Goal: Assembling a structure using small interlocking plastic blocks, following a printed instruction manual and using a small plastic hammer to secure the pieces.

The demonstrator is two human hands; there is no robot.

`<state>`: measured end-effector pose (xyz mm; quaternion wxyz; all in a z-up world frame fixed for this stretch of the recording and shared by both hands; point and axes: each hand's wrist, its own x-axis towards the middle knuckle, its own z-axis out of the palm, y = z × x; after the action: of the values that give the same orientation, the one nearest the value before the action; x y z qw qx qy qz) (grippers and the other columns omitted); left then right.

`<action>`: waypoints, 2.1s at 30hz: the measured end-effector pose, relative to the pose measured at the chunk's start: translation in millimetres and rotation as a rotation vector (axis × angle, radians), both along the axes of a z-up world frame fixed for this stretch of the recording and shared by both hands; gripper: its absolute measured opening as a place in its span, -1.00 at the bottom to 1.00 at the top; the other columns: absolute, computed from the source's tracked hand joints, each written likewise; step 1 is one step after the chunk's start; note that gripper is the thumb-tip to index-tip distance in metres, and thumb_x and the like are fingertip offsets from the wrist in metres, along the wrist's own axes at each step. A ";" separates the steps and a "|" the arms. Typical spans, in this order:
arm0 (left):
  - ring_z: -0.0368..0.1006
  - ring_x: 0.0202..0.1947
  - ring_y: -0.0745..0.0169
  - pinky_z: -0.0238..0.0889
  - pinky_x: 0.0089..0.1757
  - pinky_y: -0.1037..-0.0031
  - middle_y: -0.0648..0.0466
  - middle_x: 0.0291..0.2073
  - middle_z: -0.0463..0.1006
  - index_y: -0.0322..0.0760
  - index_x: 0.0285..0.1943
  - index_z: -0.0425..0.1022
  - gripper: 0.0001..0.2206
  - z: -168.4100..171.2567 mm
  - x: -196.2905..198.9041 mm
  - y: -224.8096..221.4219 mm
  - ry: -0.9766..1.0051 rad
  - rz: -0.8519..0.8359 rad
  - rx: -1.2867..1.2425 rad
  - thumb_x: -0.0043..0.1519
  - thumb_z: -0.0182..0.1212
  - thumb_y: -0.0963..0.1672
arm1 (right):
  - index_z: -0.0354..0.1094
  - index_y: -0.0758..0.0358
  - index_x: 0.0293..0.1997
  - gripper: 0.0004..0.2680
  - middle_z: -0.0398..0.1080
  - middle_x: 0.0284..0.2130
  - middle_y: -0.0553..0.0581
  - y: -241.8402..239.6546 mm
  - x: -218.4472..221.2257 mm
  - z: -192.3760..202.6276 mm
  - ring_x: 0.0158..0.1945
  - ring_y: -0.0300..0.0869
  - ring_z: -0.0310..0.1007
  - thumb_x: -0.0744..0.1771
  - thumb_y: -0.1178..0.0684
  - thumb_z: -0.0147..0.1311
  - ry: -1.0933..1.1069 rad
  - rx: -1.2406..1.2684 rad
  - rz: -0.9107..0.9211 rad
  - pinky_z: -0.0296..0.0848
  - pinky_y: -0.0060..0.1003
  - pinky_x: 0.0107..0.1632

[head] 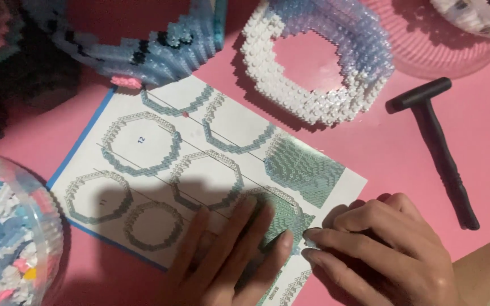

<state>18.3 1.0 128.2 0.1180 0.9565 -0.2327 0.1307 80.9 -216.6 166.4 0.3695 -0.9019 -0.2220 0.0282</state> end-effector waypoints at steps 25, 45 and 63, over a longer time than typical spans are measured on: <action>0.43 0.37 0.03 0.16 0.25 -0.17 -0.03 0.33 0.55 0.00 0.22 0.66 -0.67 -1.8 0.8 1.3 0.063 -0.006 -0.114 0.26 0.46 -0.10 | 0.75 -0.01 -0.26 -0.83 0.53 -0.51 -0.16 -12.6 8.1 -0.2 -0.32 -0.39 0.55 0.16 0.00 0.38 0.093 -0.083 0.115 0.27 -0.18 0.07; 0.18 0.54 -0.16 -0.09 0.38 -0.26 -0.21 0.48 0.36 -0.15 0.47 0.35 -0.37 9.9 -4.7 13.0 0.191 -0.108 -0.152 0.36 0.13 0.21 | 0.71 -0.14 -0.32 -0.88 0.57 -0.40 -0.24 -21.3 46.4 -0.1 -0.28 -0.38 0.56 0.16 -0.07 0.45 -0.090 -0.165 0.538 0.41 -0.20 -0.06; 0.21 0.51 -0.21 -0.03 0.35 -0.34 -0.25 0.44 0.38 -0.22 0.36 0.42 -0.41 12.6 -2.0 15.0 0.201 -0.125 -0.211 0.31 0.21 0.18 | 0.74 0.01 -0.28 -0.89 0.29 -0.57 -0.11 -4.6 76.9 7.4 -0.44 -0.20 0.17 0.25 -0.04 0.30 -0.043 -0.029 0.686 0.24 -0.23 -0.28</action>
<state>16.3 16.1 140.7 0.2486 0.9306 -0.2637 0.0506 157.9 -221.2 173.7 0.3211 -0.7801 -0.5198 0.1350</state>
